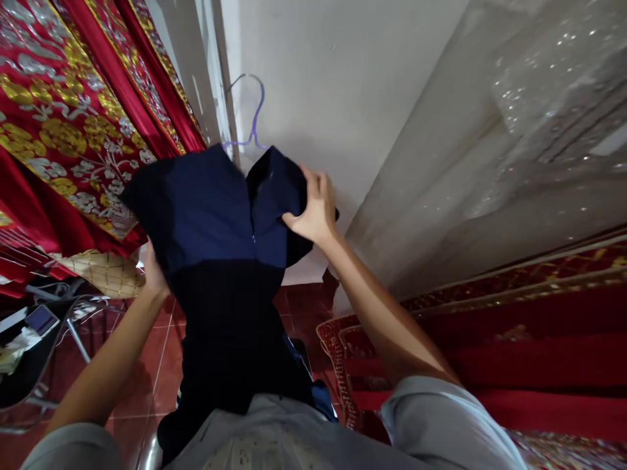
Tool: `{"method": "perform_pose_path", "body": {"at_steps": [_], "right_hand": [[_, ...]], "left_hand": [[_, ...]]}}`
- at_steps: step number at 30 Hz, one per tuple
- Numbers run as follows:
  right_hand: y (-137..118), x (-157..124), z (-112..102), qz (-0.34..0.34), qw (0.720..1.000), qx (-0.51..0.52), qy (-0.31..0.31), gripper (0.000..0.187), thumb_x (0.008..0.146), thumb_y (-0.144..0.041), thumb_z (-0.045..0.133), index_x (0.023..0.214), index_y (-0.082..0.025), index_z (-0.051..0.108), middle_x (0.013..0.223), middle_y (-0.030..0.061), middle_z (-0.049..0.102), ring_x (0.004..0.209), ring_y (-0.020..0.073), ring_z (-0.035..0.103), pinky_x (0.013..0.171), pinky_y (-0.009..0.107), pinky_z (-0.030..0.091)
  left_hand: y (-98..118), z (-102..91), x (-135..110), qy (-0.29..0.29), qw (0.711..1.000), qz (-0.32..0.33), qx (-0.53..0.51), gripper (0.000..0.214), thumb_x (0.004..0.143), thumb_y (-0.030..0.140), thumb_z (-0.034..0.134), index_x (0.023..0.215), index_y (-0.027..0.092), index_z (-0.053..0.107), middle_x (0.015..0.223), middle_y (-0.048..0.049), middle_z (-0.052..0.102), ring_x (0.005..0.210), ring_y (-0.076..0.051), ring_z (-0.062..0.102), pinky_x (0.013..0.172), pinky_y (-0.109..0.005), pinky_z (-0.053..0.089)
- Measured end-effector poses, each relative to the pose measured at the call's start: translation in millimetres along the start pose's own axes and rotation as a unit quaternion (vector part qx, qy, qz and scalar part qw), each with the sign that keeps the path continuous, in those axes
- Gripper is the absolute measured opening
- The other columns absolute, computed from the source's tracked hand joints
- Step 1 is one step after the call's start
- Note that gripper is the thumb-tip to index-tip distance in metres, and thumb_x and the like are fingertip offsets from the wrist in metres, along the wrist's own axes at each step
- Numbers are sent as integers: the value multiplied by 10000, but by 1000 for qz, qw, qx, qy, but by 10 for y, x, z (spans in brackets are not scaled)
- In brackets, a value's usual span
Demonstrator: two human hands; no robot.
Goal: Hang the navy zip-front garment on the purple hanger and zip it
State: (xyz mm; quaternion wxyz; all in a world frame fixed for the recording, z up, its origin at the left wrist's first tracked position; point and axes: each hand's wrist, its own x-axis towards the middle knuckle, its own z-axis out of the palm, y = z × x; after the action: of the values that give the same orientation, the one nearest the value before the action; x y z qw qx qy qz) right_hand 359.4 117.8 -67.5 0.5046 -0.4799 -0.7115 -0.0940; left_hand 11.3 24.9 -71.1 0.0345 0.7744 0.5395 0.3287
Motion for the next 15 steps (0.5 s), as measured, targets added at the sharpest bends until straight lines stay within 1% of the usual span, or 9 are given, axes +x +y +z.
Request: {"method": "perform_pose_path", "body": {"at_steps": [1, 2, 3, 4, 6, 8, 10, 13, 15], "right_hand": [[23, 107, -41, 9, 1000, -16, -3, 969, 621, -349, 743, 1520, -229, 402, 1415, 177, 503, 1283, 435, 509, 1078, 676, 425], [22, 211, -74, 14, 1000, -26, -9, 956, 629, -338, 748, 1517, -236, 410, 1415, 173, 504, 1282, 431, 511, 1084, 672, 420], [1, 304, -103, 14, 999, -32, -18, 945, 636, -331, 753, 1515, -242, 418, 1416, 169, 505, 1286, 430, 509, 1094, 668, 412], [-39, 380, -131, 8, 999, -33, -27, 939, 638, -325, 759, 1513, -244, 427, 1413, 167, 509, 1288, 429, 507, 1101, 663, 407], [-161, 459, -196, -14, 998, -25, -53, 942, 640, -320, 765, 1518, -238, 434, 1409, 165, 518, 1295, 433, 502, 1110, 661, 397], [-311, 428, -283, -39, 996, -10, -73, 930, 654, -340, 755, 1523, -244, 436, 1429, 156, 512, 1317, 442, 485, 1112, 682, 376], [-463, 301, -358, -52, 996, 13, -73, 863, 690, -393, 728, 1502, -275, 458, 1472, 134, 490, 1352, 449, 453, 1115, 709, 347], [-682, -16, -289, -5, 997, 83, 10, 644, 763, -474, 669, 1370, -301, 539, 1441, 106, 515, 1359, 403, 456, 1110, 668, 366], [-831, -293, -42, 91, 976, 165, 109, 413, 813, -488, 641, 1162, -275, 581, 1235, 95, 596, 1204, 322, 562, 1032, 554, 461]], "left_hand": [[-20, 14, -49, 11, 998, -26, -53, 604, 1100, 429, 150, 1379, 175, 622, 1175, -123, 731, 1104, -261, 709, 969, -403, 608], [-23, 35, -73, 21, 989, -67, -134, 609, 1095, 421, 140, 1370, 192, 632, 1146, -115, 752, 1121, -263, 717, 979, -403, 608], [-9, 63, -76, 30, 966, -120, -228, 537, 1084, 445, 242, 1345, 205, 646, 1143, -103, 762, 1141, -271, 716, 996, -412, 604], [19, 94, -65, 43, 927, -182, -325, 455, 1035, 477, 420, 1313, 211, 664, 1160, -91, 762, 1159, -284, 712, 1022, -417, 595], [99, 159, -36, 73, 833, -282, -471, 477, 820, 435, 742, 1238, 209, 694, 1197, -78, 755, 1189, -317, 696, 1066, -433, 571], [175, 223, -47, 102, 787, -313, -522, 542, 673, 342, 836, 1180, 202, 704, 1189, -68, 757, 1218, -328, 677, 1100, -437, 545], [218, 296, -121, 131, 762, -321, -547, 558, 642, 318, 829, 1171, 207, 692, 1178, -58, 760, 1264, -317, 653, 1127, -428, 522], [231, 434, -310, 168, 712, -374, -570, 635, 614, 290, 805, 1229, 246, 651, 1239, -37, 741, 1346, -299, 599, 1139, -411, 515], [232, 526, -441, 169, 686, -412, -576, 628, 615, 302, 798, 1225, 268, 654, 1266, -38, 731, 1363, -315, 584, 1114, -415, 541]]}}
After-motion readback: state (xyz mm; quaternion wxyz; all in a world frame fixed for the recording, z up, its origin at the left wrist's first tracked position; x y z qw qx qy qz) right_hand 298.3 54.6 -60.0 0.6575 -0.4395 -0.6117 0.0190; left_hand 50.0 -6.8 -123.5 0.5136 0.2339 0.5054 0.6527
